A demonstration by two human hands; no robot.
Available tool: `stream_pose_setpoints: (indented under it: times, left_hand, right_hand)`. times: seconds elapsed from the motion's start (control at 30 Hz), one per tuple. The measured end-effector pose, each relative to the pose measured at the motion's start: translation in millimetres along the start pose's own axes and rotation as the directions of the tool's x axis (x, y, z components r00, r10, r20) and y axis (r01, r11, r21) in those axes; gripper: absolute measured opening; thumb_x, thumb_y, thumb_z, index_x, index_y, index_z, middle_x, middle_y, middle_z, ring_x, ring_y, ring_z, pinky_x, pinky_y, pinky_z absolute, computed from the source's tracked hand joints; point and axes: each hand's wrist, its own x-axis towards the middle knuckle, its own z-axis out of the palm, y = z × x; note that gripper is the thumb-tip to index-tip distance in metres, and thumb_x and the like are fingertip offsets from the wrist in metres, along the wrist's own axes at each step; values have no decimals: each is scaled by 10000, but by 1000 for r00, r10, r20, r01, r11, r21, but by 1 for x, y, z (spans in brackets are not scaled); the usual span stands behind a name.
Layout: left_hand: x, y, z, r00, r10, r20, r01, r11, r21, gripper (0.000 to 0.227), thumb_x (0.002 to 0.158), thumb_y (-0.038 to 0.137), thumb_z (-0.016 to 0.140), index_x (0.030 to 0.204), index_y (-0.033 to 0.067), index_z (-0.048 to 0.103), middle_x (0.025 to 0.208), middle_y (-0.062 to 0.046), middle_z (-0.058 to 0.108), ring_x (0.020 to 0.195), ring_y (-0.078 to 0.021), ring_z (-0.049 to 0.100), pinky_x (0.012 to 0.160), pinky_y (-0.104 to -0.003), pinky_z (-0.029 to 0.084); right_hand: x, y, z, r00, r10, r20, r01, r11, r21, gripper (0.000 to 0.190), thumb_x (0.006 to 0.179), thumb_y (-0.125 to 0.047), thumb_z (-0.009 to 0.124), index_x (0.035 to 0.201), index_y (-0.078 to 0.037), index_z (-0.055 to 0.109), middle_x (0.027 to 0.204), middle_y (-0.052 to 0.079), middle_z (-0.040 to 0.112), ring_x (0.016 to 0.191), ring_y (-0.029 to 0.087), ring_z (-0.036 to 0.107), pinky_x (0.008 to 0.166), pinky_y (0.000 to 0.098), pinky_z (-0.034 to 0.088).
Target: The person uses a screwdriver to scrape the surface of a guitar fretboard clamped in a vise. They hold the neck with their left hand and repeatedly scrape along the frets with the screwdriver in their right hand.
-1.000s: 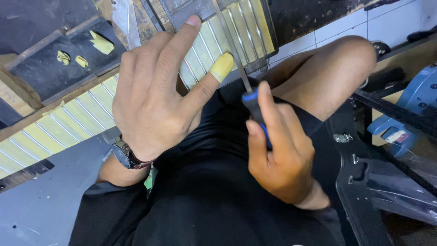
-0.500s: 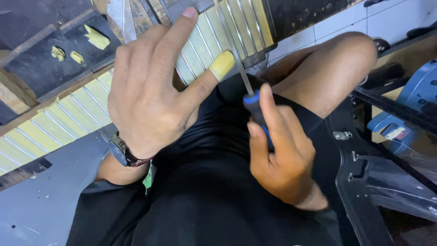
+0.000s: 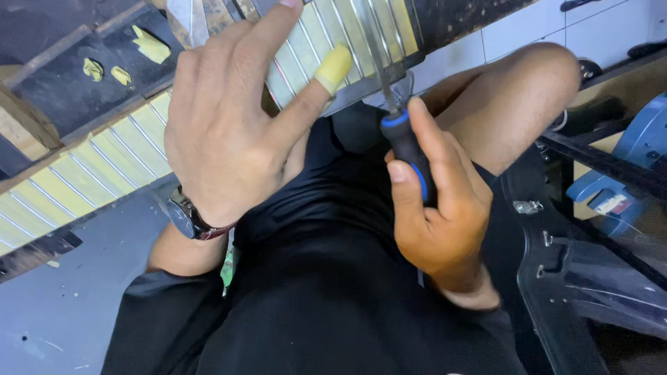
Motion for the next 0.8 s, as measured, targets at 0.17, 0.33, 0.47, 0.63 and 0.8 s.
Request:
stream_pose_setpoints:
  times: [0.17, 0.33, 0.47, 0.63, 0.8]
  left_hand:
    - [6, 6, -6, 984, -69, 163, 40, 983, 177, 494, 1104, 228, 926, 1491, 102, 648, 1386, -249, 533, 1019, -413, 558, 687, -455, 380]
    - [2, -5, -3, 992, 123, 28, -123, 992, -7, 296, 1270, 88, 691, 1421, 300, 833, 1424, -282, 560, 1183, -521, 630, 809, -552, 470]
    - [-12, -16, 2, 986, 165, -4, -163, 977, -138, 349, 1228, -37, 832, 1244, 288, 958, 1518, -309, 514, 1252, -563, 645, 857, -581, 451]
    - [-7, -10, -1, 985, 164, -47, -170, 971, -168, 222, 1219, 25, 688, 1368, 121, 821, 1362, -334, 617, 1055, -549, 621, 799, -558, 404]
    - [-6, -4, 3, 996, 42, 76, -36, 996, -80, 325, 1282, 212, 683, 1556, 118, 535, 1529, -285, 574, 1271, -533, 650, 911, -559, 433]
  right_hand:
    - [-38, 4, -2, 979, 168, -111, -152, 978, 140, 435, 1090, -101, 599, 1446, 144, 548, 1159, 293, 762, 933, 267, 785, 883, 323, 654]
    - [-42, 5, -3, 979, 182, -92, -162, 968, 190, 445, 1091, -106, 582, 1476, 114, 541, 1179, 255, 775, 940, 236, 756, 917, 317, 632]
    - [-44, 5, -6, 977, 209, -32, -199, 961, 194, 428, 1118, -129, 545, 1502, 62, 545, 1145, 197, 781, 679, 124, 618, 668, 241, 562]
    - [-42, 10, -6, 999, 48, 16, -50, 987, 154, 423, 1107, -51, 529, 1484, 138, 508, 1164, 270, 758, 993, 302, 749, 948, 390, 619]
    - [-55, 16, -8, 998, -60, 1, 60, 998, 16, 334, 1075, 16, 608, 1369, 174, 585, 1155, 321, 722, 967, 366, 748, 894, 413, 641]
